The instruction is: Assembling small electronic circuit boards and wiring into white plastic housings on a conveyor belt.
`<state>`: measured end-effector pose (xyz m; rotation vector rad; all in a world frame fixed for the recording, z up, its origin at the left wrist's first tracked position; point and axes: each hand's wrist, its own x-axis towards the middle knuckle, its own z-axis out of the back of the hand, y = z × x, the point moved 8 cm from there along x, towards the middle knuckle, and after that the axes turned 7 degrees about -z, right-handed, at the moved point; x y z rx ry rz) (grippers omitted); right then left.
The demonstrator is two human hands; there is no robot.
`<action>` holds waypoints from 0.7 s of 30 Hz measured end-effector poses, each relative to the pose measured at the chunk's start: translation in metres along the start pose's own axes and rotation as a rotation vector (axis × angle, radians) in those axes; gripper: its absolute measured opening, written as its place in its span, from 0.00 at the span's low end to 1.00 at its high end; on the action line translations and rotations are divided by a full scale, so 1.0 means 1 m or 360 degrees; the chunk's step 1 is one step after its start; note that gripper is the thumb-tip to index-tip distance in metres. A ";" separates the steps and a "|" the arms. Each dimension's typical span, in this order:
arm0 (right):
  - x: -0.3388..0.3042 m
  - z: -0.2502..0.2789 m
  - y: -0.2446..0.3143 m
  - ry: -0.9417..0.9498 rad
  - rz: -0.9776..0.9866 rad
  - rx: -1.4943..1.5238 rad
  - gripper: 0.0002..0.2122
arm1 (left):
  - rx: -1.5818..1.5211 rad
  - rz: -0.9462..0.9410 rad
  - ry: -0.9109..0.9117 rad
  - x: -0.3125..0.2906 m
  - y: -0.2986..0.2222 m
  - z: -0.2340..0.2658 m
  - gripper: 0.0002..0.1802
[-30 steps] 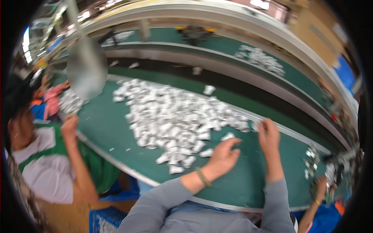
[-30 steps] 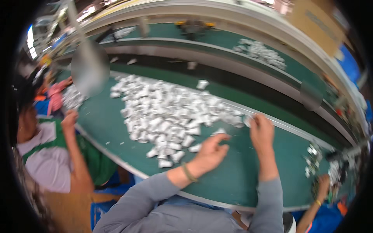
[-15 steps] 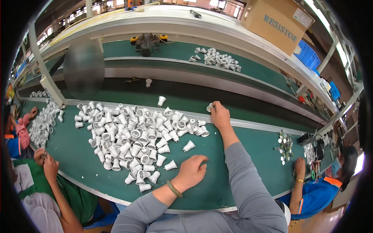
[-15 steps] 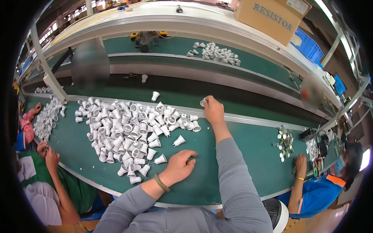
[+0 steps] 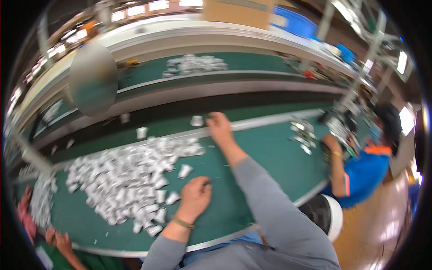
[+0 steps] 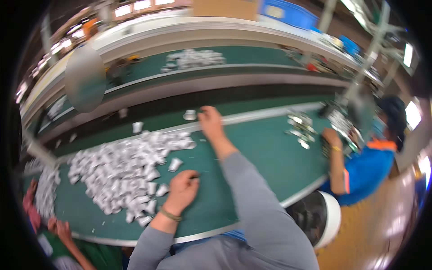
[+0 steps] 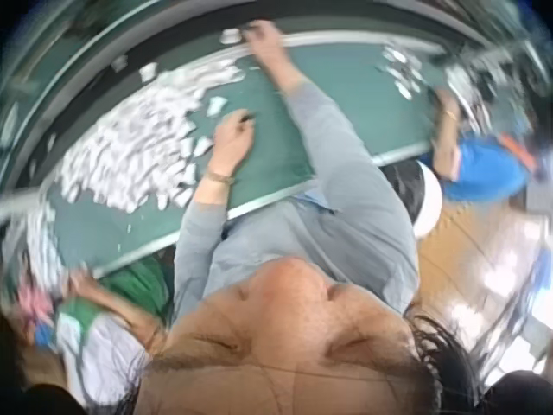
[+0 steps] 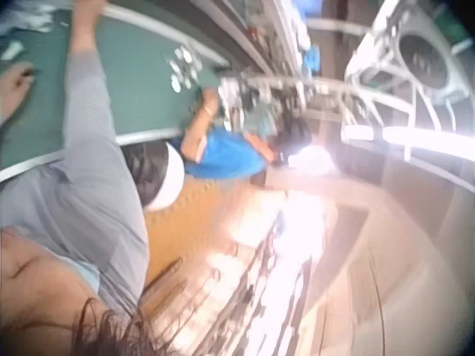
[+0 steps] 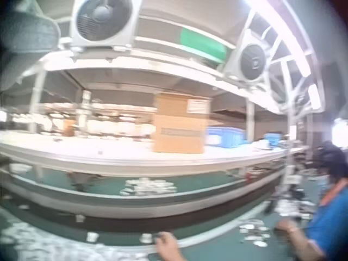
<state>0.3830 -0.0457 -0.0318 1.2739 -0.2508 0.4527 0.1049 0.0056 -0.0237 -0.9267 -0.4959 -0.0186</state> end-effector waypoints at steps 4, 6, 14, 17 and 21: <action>-0.047 0.020 -0.006 0.0246 -0.0090 -0.0211 0.16 | 0.0034 -0.0128 -0.0041 -0.003 -0.003 -0.009 0.13; -0.076 0.037 -0.004 0.0489 -0.0310 0.0103 0.14 | 0.0021 -0.0164 0.0016 -0.002 -0.008 -0.018 0.12; -0.145 0.034 0.040 0.0884 -0.0047 -0.0011 0.06 | -0.0033 -0.0021 0.0029 -0.018 -0.001 -0.020 0.09; -0.136 0.040 0.031 0.0846 0.0016 0.0050 0.05 | -0.0032 -0.0057 0.0056 -0.007 -0.007 -0.025 0.08; -0.131 0.046 0.031 0.0874 -0.0080 0.0060 0.04 | -0.0055 -0.0080 0.0037 -0.001 -0.003 -0.033 0.09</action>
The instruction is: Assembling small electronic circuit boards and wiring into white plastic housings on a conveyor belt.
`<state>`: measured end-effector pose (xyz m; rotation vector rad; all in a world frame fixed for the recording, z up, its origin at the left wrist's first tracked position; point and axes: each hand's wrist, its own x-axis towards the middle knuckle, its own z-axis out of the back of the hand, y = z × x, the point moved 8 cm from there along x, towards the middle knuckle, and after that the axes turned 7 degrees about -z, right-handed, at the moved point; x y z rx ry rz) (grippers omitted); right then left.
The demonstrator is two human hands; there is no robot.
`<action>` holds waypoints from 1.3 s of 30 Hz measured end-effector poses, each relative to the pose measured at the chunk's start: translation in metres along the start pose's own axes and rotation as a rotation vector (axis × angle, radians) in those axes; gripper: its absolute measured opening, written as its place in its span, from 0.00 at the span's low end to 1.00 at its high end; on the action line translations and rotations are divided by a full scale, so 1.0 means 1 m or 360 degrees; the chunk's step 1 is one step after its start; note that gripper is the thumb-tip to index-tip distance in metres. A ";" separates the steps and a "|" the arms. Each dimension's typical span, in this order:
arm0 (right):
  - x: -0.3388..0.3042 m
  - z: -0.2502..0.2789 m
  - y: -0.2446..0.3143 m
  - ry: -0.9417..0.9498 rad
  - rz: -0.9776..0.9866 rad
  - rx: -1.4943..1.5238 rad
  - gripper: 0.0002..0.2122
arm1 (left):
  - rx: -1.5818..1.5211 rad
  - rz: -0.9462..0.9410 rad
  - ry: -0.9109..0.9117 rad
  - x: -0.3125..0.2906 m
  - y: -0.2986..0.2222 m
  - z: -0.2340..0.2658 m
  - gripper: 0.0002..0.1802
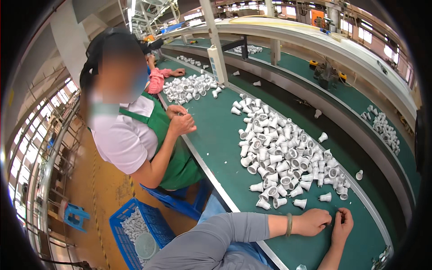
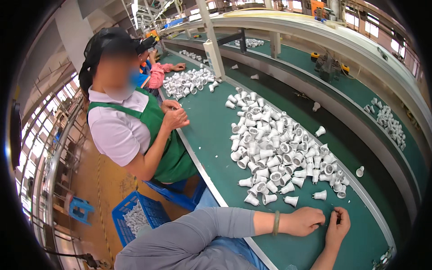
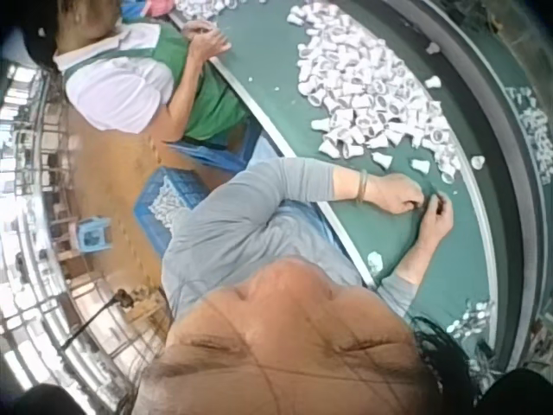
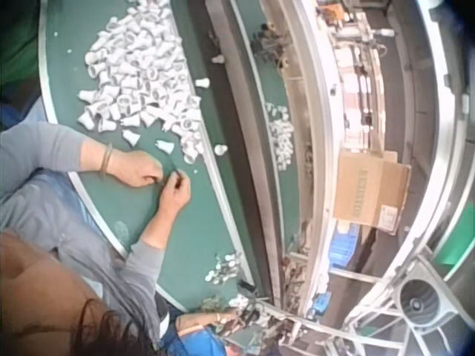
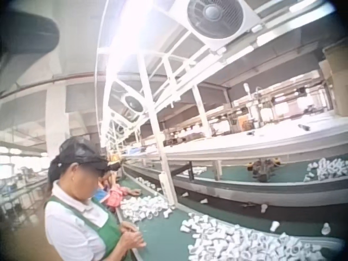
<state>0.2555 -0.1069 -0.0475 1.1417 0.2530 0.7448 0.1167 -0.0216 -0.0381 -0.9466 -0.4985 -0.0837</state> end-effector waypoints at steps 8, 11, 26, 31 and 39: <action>-0.006 -0.005 0.017 0.0045 0.0102 -0.0015 0.04 | 0.0040 0.0011 0.0032 -0.004 -0.008 0.006 0.10; -0.008 -0.004 0.021 0.0016 0.0116 -0.0038 0.04 | 0.0010 -0.0002 0.0069 -0.005 -0.011 0.004 0.10; -0.006 -0.026 0.041 -0.0107 0.0479 -0.0207 0.05 | 0.0287 -0.0181 0.0170 -0.002 -0.028 0.028 0.13; -0.005 -0.018 0.034 -0.0094 0.0351 -0.0275 0.03 | 0.0083 0.0010 0.0202 0.000 -0.026 0.021 0.12; -0.013 -0.016 0.029 -0.0083 0.0316 -0.0223 0.02 | 0.0105 -0.0093 0.0223 -0.005 -0.024 0.013 0.12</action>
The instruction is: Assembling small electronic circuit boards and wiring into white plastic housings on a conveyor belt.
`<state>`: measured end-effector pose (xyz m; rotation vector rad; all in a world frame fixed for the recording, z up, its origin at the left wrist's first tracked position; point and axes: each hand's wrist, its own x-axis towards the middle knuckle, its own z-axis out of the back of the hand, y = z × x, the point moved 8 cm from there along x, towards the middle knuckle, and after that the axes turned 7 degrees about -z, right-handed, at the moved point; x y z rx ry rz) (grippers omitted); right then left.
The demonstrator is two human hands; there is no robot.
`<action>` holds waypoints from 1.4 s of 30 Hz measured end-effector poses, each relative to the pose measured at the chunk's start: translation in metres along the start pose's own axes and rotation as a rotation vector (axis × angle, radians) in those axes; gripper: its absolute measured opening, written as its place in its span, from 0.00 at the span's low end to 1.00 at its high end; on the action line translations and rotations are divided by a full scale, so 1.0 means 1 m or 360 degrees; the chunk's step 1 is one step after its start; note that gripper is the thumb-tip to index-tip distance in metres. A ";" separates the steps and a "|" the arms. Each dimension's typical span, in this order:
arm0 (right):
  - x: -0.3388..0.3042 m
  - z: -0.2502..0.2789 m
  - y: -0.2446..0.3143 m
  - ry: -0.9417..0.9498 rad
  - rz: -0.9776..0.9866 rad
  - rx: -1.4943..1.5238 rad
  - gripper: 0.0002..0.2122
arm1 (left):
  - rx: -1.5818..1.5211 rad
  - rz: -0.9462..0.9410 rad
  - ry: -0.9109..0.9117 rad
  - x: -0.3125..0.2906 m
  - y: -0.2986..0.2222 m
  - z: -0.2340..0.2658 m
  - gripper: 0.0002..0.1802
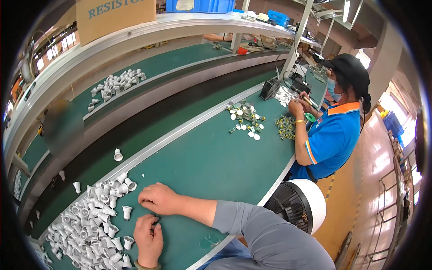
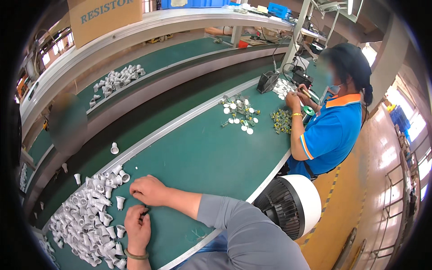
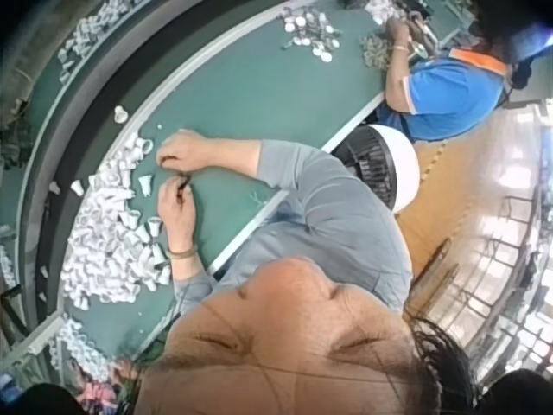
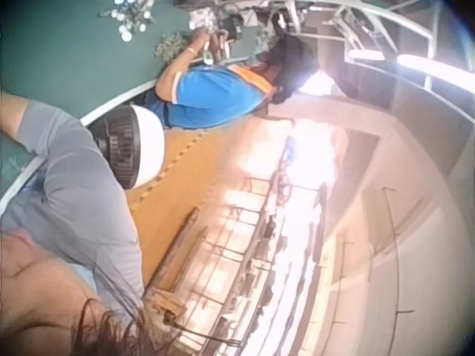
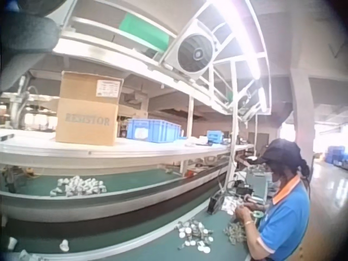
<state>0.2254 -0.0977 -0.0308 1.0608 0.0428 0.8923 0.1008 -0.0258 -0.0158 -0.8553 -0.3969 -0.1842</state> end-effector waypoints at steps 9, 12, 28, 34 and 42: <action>0.004 -0.007 -0.001 0.0070 -0.0038 -0.0035 0.02 | -0.0005 -0.0002 -0.0065 0.002 -0.003 0.004 0.12; 0.005 -0.007 0.000 0.0096 -0.0057 -0.0036 0.02 | 0.0001 -0.0031 -0.0087 -0.001 -0.002 0.005 0.12; 0.003 -0.005 0.000 0.0039 -0.0021 -0.0047 0.02 | -0.0040 -0.0062 -0.0143 -0.005 0.007 0.000 0.11; 0.005 -0.007 -0.002 0.0072 -0.0045 -0.0034 0.02 | -0.0057 0.0090 -0.0099 -0.006 0.015 -0.001 0.11; 0.004 -0.006 -0.001 0.0104 -0.0096 -0.0008 0.02 | 0.0179 -0.0221 0.0023 0.005 -0.022 0.010 0.12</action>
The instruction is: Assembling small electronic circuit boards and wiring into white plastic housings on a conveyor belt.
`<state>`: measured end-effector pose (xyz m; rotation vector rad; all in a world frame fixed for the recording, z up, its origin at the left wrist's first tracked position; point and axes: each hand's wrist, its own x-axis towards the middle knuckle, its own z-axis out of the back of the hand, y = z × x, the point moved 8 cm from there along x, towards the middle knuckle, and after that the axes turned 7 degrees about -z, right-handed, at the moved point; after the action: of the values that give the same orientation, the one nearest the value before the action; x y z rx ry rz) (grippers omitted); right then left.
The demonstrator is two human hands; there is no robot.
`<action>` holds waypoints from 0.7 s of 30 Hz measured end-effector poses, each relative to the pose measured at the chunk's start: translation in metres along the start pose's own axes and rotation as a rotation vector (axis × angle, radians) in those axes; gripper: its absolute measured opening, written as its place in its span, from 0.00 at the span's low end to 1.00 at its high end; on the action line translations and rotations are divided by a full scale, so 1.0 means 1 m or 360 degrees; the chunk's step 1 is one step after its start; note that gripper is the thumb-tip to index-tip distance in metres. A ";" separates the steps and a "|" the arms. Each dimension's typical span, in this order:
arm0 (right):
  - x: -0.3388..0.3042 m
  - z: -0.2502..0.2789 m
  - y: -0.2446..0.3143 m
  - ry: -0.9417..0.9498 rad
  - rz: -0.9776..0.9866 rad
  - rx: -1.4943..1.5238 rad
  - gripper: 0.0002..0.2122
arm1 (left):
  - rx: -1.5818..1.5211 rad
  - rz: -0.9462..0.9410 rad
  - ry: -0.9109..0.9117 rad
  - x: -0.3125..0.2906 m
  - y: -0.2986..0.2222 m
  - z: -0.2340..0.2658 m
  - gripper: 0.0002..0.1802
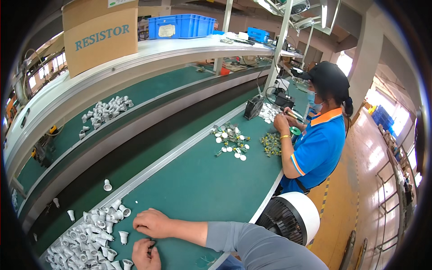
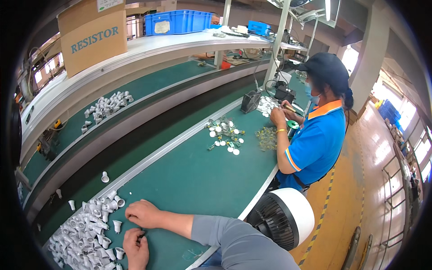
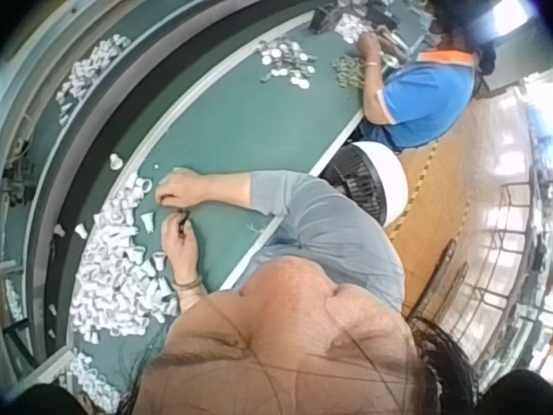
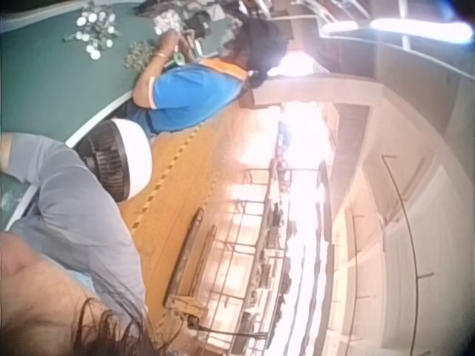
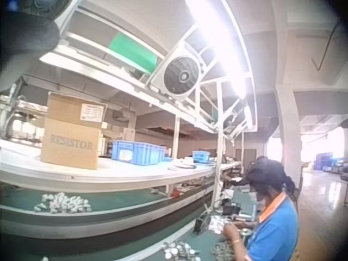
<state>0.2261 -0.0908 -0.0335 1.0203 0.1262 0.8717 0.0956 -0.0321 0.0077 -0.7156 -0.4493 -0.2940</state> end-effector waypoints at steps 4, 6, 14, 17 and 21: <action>0.002 0.000 -0.001 0.0008 -0.0012 0.0014 0.02 | -0.0179 0.0342 0.0266 -0.016 0.029 -0.017 0.24; 0.003 -0.001 0.000 0.0017 -0.0020 0.0006 0.02 | -0.0198 0.0267 -0.0099 -0.012 0.026 -0.010 0.11; 0.003 0.009 0.006 -0.0153 0.0060 0.0089 0.03 | -0.0281 0.0360 -0.0140 -0.013 0.027 -0.008 0.09; -0.002 0.015 -0.006 -0.0163 0.0032 0.0081 0.03 | -0.0295 0.0341 -0.0120 -0.007 0.024 -0.019 0.08; 0.008 0.024 -0.012 -0.0273 0.0130 0.0222 0.04 | -0.0230 0.0319 -0.0134 -0.007 0.022 -0.014 0.08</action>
<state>0.2492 -0.1048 -0.0277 1.2334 0.0001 0.8538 0.1027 -0.0252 -0.0169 -0.9099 -0.4351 -0.1089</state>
